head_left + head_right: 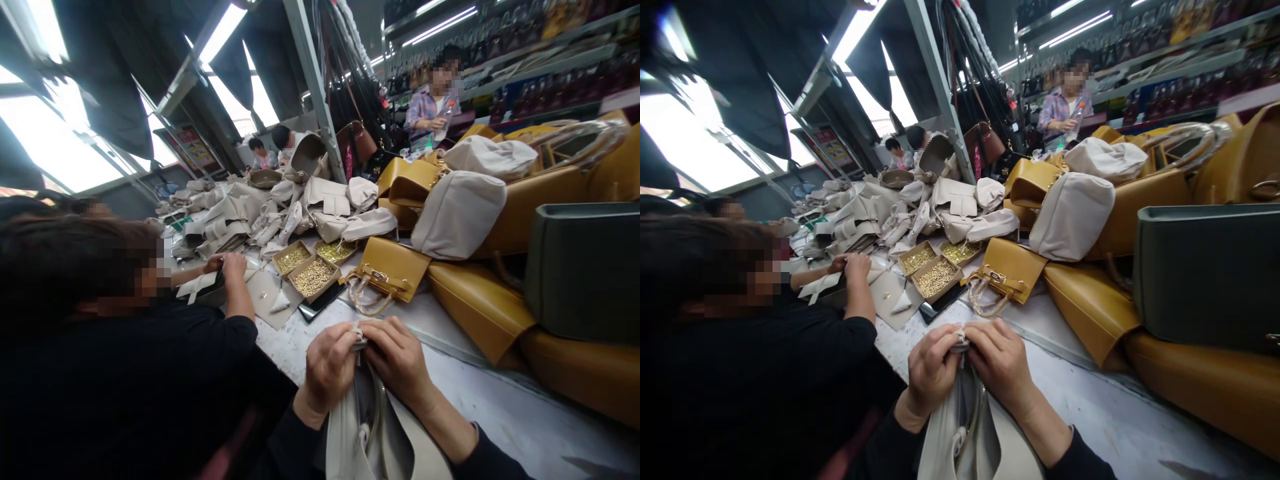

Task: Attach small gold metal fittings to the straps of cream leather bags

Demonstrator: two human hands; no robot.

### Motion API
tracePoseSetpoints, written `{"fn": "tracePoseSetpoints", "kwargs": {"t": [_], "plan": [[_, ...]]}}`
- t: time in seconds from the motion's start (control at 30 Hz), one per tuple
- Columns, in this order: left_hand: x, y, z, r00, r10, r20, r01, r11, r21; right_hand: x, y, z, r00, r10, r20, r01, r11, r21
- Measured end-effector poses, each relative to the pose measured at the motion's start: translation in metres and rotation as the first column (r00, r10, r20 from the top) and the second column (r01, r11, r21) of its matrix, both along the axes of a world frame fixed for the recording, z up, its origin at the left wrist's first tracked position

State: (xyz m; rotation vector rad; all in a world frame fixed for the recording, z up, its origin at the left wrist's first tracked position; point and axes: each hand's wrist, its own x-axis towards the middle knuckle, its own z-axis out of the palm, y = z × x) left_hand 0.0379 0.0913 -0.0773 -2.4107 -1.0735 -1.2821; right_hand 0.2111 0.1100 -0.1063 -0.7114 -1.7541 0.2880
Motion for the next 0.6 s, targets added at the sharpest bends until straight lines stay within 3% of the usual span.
{"fn": "tracePoseSetpoints", "kwargs": {"t": [0.07, 0.23, 0.4, 0.6], "plan": [[-0.005, -0.008, 0.002, 0.996, -0.046, 0.07, 0.048, 0.999, -0.021, 0.0, -0.008, 0.002, 0.999, -0.019, 0.03, 0.016, 0.996, 0.086], [-0.013, -0.017, 0.016, 0.961, -0.004, 0.278, 0.083, 0.958, -0.275, -0.003, -0.021, -0.001, 0.999, -0.026, 0.047, 0.018, 0.986, 0.167], [-0.02, -0.019, 0.03, 0.945, -0.138, 0.296, 0.233, 0.92, -0.316, -0.006, -0.027, -0.004, 0.998, -0.006, 0.064, -0.006, 0.981, 0.193], [-0.026, -0.025, 0.038, 0.971, -0.18, 0.158, 0.218, 0.937, -0.273, -0.001, -0.031, 0.003, 0.995, 0.035, 0.096, -0.054, 0.978, 0.201]]}}
